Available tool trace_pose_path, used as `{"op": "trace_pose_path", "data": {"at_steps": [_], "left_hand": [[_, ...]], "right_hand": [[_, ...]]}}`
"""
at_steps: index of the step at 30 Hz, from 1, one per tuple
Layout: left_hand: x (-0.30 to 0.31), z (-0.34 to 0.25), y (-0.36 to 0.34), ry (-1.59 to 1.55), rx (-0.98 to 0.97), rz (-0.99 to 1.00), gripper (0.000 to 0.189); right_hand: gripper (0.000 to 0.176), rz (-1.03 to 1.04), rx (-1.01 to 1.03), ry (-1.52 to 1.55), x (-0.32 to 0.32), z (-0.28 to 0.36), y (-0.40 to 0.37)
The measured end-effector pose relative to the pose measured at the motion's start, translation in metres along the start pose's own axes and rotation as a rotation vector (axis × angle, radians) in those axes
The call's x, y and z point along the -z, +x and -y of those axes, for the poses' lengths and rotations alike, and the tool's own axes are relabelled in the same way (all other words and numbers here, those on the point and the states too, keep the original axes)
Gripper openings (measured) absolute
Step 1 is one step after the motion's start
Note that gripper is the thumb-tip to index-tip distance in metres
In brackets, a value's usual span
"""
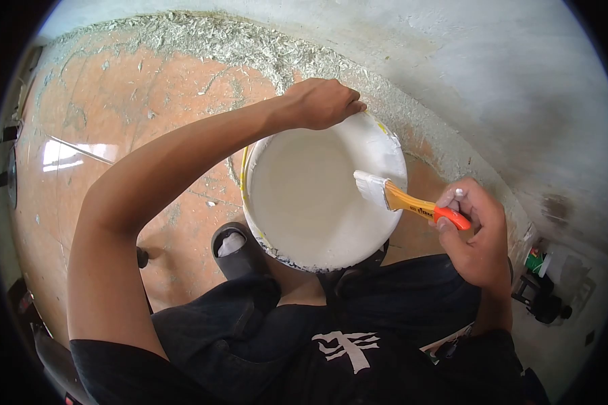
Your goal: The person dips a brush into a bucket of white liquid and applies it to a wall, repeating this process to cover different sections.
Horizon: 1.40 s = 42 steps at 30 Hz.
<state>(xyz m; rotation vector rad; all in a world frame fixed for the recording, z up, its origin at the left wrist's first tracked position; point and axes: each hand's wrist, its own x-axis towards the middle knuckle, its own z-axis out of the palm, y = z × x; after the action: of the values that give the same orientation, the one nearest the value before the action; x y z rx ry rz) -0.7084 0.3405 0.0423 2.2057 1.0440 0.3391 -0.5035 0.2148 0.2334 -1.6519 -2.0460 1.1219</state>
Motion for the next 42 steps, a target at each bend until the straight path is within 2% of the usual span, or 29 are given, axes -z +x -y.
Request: {"op": "trace_pose_path", "data": {"at_steps": [5,7,11,13,14,16,17,19,23,30,32,36,38,42], "left_hand": [[0.008,0.000,0.006,-0.031,0.014,0.101,0.036],[0.011,-0.004,0.005,0.007,-0.121,-0.139,0.027],[0.034,-0.034,0.002,-0.143,-0.286,-0.062,0.029],[0.036,-0.051,0.000,-0.436,-0.483,0.090,0.030],[0.037,-0.060,-0.003,-0.428,-0.486,0.087,0.030],[0.036,-0.074,-0.009,-0.582,-0.486,0.268,0.031],[0.036,-0.079,-0.011,-0.573,-0.489,0.265,0.031],[0.036,-0.085,-0.012,-0.654,-0.468,0.433,0.028],[0.034,-0.087,-0.012,-0.648,-0.446,0.474,0.025],[0.032,-0.095,-0.014,-0.634,-0.461,0.474,0.022],[0.032,-0.096,-0.015,-0.638,-0.397,0.464,0.021],[0.029,-0.095,-0.014,-0.627,-0.424,0.438,0.020],[0.028,-0.095,-0.013,-0.634,-0.430,0.417,0.020],[0.032,-0.097,-0.015,-0.655,-0.422,0.422,0.020]], "right_hand": [[0.017,0.010,-0.054,0.056,0.001,-0.005,0.003],[0.017,0.022,-0.058,0.053,0.003,-0.005,0.004],[0.016,0.084,-0.051,0.015,0.007,-0.004,0.003],[0.015,0.084,-0.046,0.048,0.008,-0.003,0.003],[0.015,0.090,-0.043,0.080,0.008,-0.002,0.003],[0.015,0.097,-0.055,0.120,0.008,-0.004,0.001],[0.014,0.107,-0.075,0.161,0.009,-0.004,-0.001],[0.014,0.114,-0.093,0.188,0.010,-0.003,0.000],[0.014,0.129,-0.142,0.239,0.011,0.000,-0.001],[0.011,0.109,-0.109,0.276,0.012,0.002,0.000],[0.009,0.116,-0.115,0.209,0.014,0.003,0.001],[0.008,0.070,-0.037,0.141,0.015,0.001,0.003],[0.011,0.070,0.037,-0.080,0.017,0.005,0.004],[0.015,0.087,0.061,-0.162,0.020,0.006,0.006]]}}
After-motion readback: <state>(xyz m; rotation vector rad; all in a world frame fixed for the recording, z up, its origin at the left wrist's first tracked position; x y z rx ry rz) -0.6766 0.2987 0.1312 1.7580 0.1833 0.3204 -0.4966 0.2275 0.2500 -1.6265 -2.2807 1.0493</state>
